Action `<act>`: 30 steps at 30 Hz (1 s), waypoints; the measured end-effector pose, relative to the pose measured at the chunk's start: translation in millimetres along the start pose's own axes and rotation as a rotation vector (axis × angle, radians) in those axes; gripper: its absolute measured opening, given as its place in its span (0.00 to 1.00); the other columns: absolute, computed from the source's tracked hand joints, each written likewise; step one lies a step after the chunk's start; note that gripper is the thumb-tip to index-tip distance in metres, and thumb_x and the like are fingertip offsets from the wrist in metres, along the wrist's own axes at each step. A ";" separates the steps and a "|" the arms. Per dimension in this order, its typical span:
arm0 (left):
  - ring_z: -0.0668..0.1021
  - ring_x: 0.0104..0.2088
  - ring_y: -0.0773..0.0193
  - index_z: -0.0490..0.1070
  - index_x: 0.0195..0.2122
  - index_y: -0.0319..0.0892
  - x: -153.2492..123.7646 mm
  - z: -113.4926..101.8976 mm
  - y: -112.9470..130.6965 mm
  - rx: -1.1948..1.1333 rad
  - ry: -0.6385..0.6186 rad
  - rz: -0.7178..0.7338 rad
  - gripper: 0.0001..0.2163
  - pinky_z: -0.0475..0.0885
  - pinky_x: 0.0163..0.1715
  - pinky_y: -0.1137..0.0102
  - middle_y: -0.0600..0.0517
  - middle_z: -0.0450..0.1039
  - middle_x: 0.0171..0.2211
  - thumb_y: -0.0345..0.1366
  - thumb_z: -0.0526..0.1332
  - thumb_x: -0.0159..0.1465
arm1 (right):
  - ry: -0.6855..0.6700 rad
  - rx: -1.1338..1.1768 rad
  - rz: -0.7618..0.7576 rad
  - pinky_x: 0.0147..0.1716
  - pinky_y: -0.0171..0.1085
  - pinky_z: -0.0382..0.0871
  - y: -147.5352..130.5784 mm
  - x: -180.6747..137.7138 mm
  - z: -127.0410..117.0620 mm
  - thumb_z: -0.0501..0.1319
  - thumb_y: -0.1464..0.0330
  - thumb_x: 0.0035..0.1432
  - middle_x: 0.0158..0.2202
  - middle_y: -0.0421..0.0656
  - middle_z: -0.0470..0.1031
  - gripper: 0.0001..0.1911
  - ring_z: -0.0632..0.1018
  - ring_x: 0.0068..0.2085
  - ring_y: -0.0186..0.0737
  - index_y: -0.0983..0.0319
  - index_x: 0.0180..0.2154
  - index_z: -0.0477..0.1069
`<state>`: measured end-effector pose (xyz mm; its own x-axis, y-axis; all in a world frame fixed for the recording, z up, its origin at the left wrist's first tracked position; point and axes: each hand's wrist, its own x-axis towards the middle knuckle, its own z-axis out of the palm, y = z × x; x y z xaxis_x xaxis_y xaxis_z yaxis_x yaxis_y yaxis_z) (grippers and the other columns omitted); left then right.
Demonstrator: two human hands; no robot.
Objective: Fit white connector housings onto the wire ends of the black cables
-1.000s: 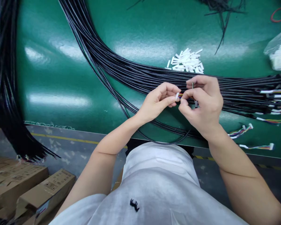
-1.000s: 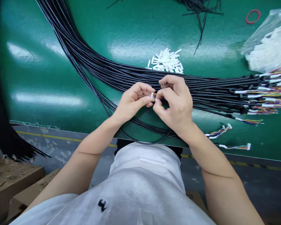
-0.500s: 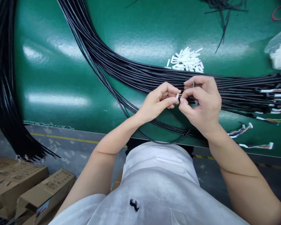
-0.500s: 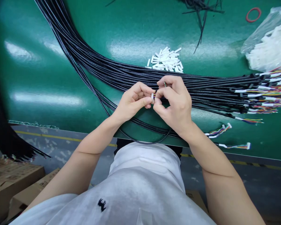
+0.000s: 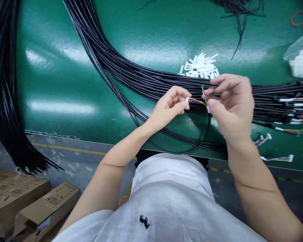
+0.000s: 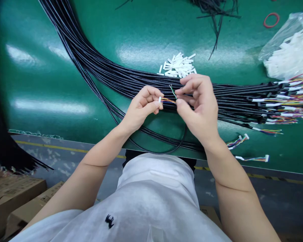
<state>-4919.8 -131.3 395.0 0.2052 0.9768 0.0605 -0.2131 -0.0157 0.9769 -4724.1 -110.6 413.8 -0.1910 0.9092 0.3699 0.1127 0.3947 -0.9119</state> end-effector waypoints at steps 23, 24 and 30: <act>0.75 0.33 0.68 0.74 0.46 0.45 1.0 -5.4 -8.8 0.068 -0.001 0.068 0.09 0.73 0.37 0.70 0.54 0.72 0.32 0.42 0.64 0.68 | -0.072 0.162 0.382 0.20 0.33 0.76 0.3 6.6 -3.9 0.70 0.53 0.62 0.31 0.39 0.74 0.14 0.78 0.26 0.33 0.57 0.34 0.77; 0.75 0.33 0.68 0.74 0.45 0.44 1.2 -5.2 -8.7 0.059 -0.003 0.073 0.09 0.73 0.37 0.70 0.55 0.72 0.32 0.41 0.64 0.68 | -0.083 0.169 0.394 0.20 0.33 0.76 0.5 6.9 -4.2 0.70 0.53 0.62 0.30 0.39 0.74 0.15 0.77 0.26 0.34 0.57 0.34 0.77; 0.73 0.30 0.70 0.74 0.42 0.43 2.5 -2.4 -4.4 0.003 -0.004 0.096 0.07 0.71 0.34 0.72 0.56 0.70 0.30 0.39 0.66 0.66 | -0.100 0.216 0.477 0.20 0.33 0.76 -7.2 10.3 -4.7 0.73 0.52 0.59 0.30 0.39 0.73 0.16 0.78 0.28 0.35 0.57 0.33 0.77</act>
<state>-4920.6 -128.3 390.3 0.1881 0.9699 0.1544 -0.2292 -0.1096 0.9672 -4722.3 -103.5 425.0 -0.2608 0.9597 -0.1043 0.0081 -0.1059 -0.9943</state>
